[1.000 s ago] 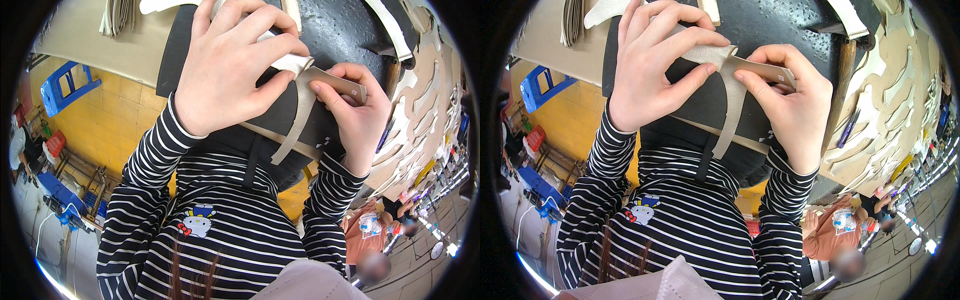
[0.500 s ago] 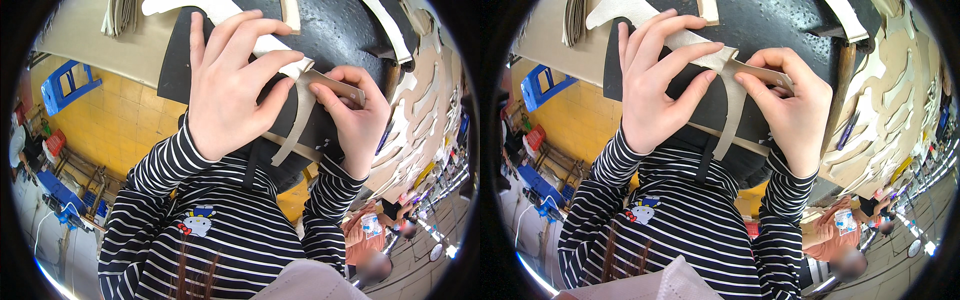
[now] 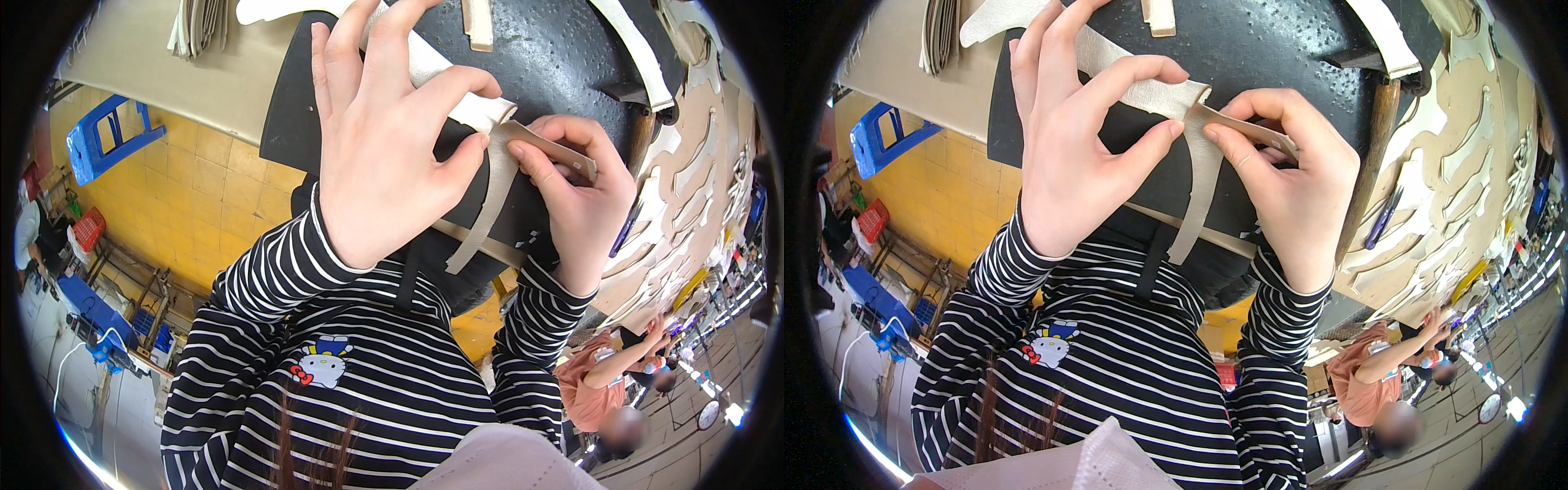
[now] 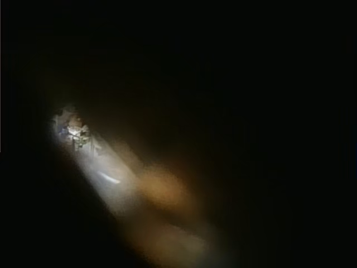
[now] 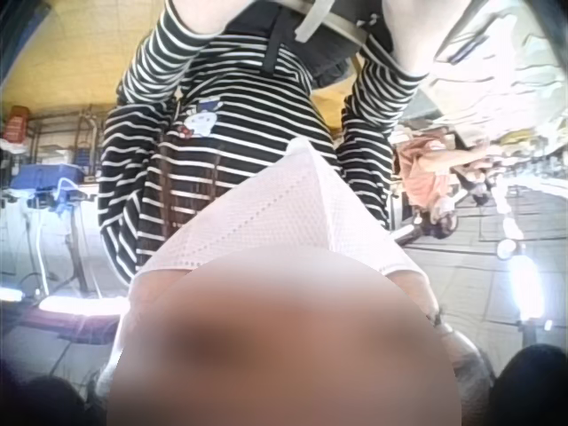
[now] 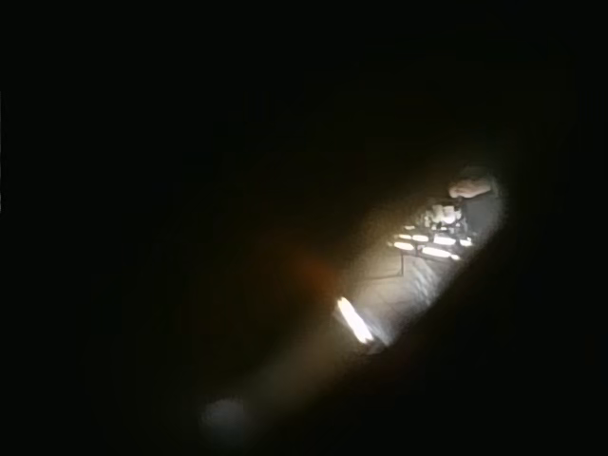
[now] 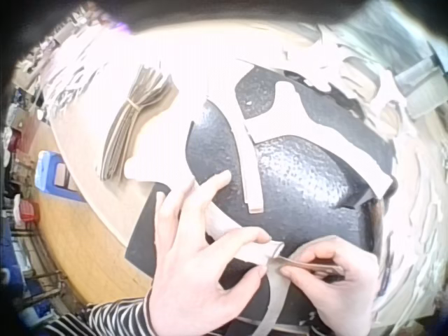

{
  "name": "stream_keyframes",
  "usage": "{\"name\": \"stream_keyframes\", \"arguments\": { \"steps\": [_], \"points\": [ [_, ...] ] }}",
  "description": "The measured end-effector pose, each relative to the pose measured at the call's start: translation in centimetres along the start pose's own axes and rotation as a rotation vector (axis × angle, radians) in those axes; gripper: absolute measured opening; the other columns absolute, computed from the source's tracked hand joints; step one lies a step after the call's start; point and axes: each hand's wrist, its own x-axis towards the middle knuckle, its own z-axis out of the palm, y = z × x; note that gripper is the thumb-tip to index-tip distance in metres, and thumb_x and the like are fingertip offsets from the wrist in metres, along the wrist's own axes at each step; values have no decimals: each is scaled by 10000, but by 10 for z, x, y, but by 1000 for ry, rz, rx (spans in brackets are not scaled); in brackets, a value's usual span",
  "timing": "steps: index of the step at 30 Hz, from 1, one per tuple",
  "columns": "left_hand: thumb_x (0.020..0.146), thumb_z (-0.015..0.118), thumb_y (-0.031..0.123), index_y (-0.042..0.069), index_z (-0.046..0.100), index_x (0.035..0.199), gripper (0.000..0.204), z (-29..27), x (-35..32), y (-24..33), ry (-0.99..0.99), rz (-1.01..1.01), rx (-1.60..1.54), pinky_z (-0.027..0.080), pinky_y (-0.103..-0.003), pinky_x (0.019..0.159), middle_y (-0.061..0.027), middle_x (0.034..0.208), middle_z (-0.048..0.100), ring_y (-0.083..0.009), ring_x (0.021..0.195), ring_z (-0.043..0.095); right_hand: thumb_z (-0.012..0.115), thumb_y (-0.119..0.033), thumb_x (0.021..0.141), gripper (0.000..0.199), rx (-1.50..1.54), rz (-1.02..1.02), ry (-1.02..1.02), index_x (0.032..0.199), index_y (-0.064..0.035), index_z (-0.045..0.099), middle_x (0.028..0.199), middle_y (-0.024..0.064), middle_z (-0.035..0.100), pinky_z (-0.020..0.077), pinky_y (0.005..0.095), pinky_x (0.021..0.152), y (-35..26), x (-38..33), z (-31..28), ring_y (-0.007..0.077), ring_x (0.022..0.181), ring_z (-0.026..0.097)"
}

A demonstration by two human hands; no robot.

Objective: The person repeatedly picks up Y-shaped fabric pieces, places them on a black cutting mat, and uses a metal file to smooth or trim the edges. After each piece is worked on, it is set aside on the table. The process is repeated for multiple pieces throughout the clip.

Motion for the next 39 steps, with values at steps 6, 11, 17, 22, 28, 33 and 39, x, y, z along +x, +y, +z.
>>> {"name": "stream_keyframes", "arguments": {
  "steps": [6,11,17,22,28,33,39],
  "points": [
    [746,797,206,225,760,1011,268,2,5,1,5,-9,-10,131,-588,1187,-38,1393,527,-340,1396,353,799,11,793,172,47,-75,48,911,17,673,865,23,664,476,190,588,8,2,4,72,742,616],
    [741,796,206,227,757,998,260,2,5,2,4,-20,-15,132,-592,1185,-47,1406,511,-354,1403,337,800,0,802,178,56,-1,55,930,10,676,863,14,666,475,178,595,6,0,4,57,749,615],
    [736,795,207,228,753,982,250,2,6,3,6,-36,-19,133,-598,1184,-57,1421,492,-370,1412,318,799,-14,818,172,58,108,61,944,0,682,869,-7,671,470,161,592,2,-1,6,24,740,608],
    [732,794,208,229,750,969,242,1,7,2,0,-52,-16,133,-603,1182,-66,1434,476,-383,1419,301,797,-16,822,175,92,116,63,954,-2,684,869,-12,678,468,160,587,3,-1,7,18,737,608],
    [726,792,209,231,746,953,232,0,7,5,-9,-74,-16,134,-608,1181,-76,1450,456,-400,1427,282,793,-19,826,181,53,117,51,971,0,687,880,4,683,475,169,582,2,-2,6,33,745,627],
    [722,791,210,232,743,940,224,1,7,8,-12,-102,-45,134,-613,1179,-85,1462,440,-413,1434,265,787,-17,830,176,82,41,87,980,11,700,909,36,681,488,184,577,1,0,8,63,753,646],
    [722,800,228,243,751,934,218,4,7,6,9,-29,44,135,-592,1182,-97,1513,392,-429,1455,215,787,-10,829,155,77,100,154,956,30,707,912,61,668,494,198,590,-3,-1,13,88,754,647]
  ]
}}
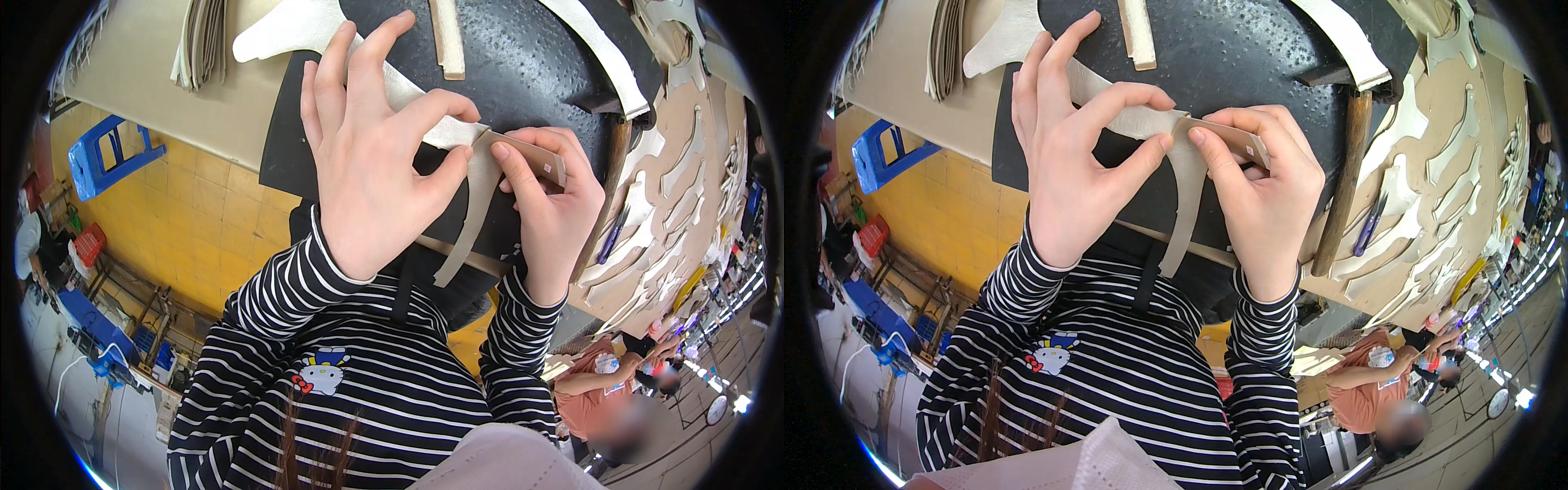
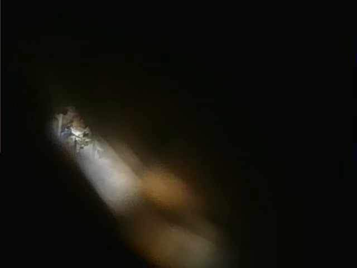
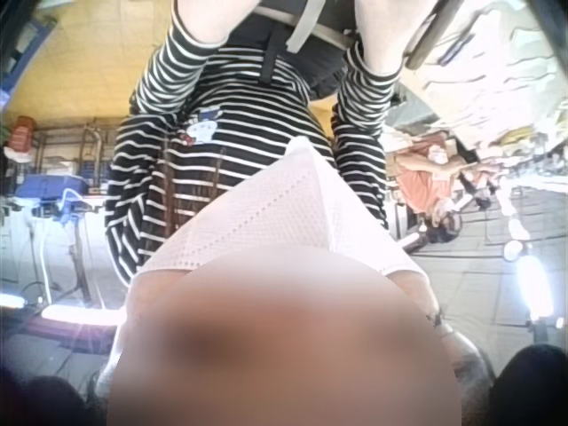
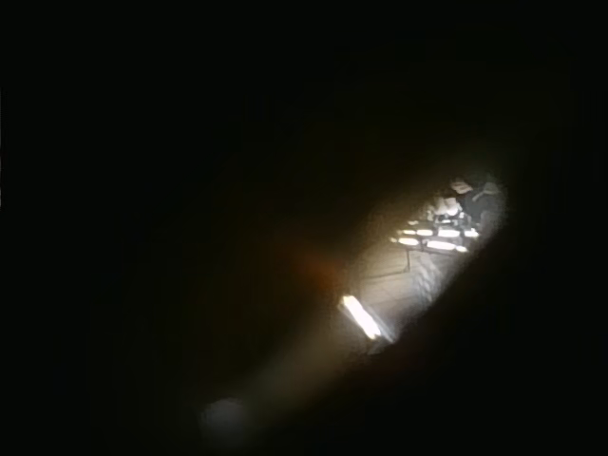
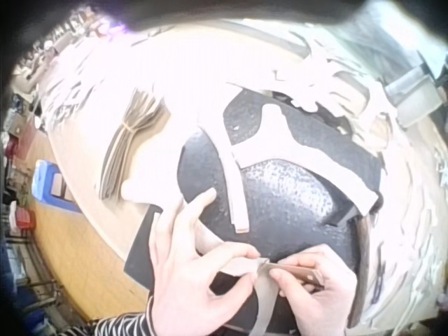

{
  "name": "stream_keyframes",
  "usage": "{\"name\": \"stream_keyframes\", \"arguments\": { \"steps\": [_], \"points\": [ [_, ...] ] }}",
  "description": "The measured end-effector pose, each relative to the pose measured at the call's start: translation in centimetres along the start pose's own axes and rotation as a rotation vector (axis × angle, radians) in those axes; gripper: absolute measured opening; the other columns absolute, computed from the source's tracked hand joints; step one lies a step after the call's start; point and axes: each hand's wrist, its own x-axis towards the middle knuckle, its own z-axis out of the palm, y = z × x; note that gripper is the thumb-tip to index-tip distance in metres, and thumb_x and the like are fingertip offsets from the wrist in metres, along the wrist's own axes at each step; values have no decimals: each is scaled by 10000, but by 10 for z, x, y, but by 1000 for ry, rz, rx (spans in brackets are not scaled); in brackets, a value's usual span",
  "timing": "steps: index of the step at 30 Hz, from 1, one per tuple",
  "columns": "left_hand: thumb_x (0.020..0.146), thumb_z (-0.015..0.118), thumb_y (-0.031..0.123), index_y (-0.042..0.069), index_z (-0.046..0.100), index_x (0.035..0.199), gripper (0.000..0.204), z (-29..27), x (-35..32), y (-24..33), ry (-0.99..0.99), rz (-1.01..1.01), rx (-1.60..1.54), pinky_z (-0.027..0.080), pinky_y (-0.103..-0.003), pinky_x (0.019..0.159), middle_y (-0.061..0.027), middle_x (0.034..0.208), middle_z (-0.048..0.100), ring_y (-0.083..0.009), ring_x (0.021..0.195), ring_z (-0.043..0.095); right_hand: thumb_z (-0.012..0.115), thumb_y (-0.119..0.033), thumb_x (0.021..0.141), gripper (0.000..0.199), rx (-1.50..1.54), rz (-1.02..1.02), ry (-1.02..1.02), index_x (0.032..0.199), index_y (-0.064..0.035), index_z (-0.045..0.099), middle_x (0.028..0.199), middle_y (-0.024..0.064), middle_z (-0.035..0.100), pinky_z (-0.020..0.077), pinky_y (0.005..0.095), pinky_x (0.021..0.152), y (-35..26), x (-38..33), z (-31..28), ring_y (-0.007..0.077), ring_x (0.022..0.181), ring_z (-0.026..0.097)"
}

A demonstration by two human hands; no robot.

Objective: The person repeatedly picks up Y-shaped fabric pieces, places them on a black cutting mat, and uses a metal file to smooth or trim the edges. After each piece is worked on, it is set aside on the table. The process is repeated for multiple pieces throughout the clip.

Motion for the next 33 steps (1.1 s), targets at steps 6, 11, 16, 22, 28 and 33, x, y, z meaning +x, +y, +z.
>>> {"name": "stream_keyframes", "arguments": {
  "steps": [6,11,16,22,28,33],
  "points": [
    [733,812,251,246,771,952,222,-1,-1,1,-44,-25,26,133,-545,1193,-87,1551,373,-408,1467,189,776,6,828,137,23,9,35,946,31,710,897,65,669,509,221,624,0,1,4,106,752,649],
    [729,810,246,242,772,952,226,-2,0,2,-46,-28,24,129,-546,1195,-86,1551,370,-406,1467,185,768,12,819,126,10,39,62,931,30,712,867,63,668,511,232,627,-1,1,6,114,738,650],
    [730,809,247,238,772,955,229,-2,0,3,-60,-41,24,123,-547,1195,-85,1556,364,-406,1470,179,760,10,810,117,-7,67,66,915,32,712,854,69,669,508,236,622,-4,2,6,118,720,650],
    [733,808,253,242,773,949,219,-2,0,3,-56,-33,22,107,-548,1199,-89,1559,360,-409,1473,173,763,-15,800,116,-48,109,57,895,31,712,846,74,672,516,253,624,-9,6,6,131,710,654],
    [770,774,208,278,783,1016,256,2,-11,4,-33,46,93,111,-626,1172,-77,1578,356,-409,1472,192,776,-50,802,232,-144,87,89,1010,9,690,935,82,671,524,271,637,-12,2,5,157,723,654],
    [815,712,119,307,709,1231,457,6,-33,12,-68,231,427,218,-706,1112,-31,1558,417,-397,1421,318,798,-206,840,415,-617,-250,466,1209,-73,661,1121,144,592,448,424,971,8,0,-30,334,1110,566]
  ]
}}
